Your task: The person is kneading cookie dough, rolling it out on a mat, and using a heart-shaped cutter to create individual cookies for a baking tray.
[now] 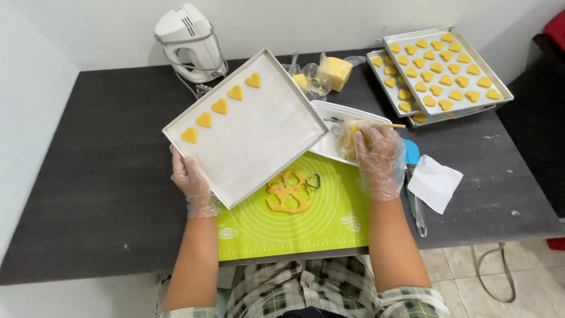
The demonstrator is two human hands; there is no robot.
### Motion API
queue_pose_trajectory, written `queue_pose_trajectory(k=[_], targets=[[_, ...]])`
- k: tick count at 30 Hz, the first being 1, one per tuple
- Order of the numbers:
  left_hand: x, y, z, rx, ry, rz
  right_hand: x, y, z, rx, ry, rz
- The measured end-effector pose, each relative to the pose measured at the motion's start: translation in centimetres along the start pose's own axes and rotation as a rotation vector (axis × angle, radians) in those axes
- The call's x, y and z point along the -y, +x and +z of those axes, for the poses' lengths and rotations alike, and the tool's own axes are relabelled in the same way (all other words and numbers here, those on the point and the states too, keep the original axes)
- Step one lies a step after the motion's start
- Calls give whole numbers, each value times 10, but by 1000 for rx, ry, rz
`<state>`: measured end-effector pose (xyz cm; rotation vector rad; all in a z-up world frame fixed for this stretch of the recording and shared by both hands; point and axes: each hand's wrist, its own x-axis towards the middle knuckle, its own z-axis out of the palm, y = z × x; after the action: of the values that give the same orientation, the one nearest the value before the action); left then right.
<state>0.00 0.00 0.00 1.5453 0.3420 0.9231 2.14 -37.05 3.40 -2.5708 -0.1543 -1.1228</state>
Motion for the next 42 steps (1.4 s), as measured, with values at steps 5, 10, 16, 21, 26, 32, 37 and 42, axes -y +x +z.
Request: queue_pose_trajectory(k=[5,10,16,21,26,32,37,42], targets=[[-5,-1,-9,-4,20,20,-3,-4,7,-8,-38,-24],[-40,-6,-26,-2,80,80,-4,-6,8,-3,-59,-28],[-25,7,-84,-82,171,7,-3,-8,7,3,-49,-33],[14,23,-143,-222,247,-34,2,-6,5,14,-47,-15],[32,25,-167,-269,249,-198,0,-4,6,17,-15,-20],[36,27,-167,-318,226,-292,-4,-5,10,20,-8,-19],[17,32,-163,-356,330,-362,-5,-6,11,24,0,-16],[17,42,-158,-299,422,-375,-5,-5,11,20,-11,-30]])
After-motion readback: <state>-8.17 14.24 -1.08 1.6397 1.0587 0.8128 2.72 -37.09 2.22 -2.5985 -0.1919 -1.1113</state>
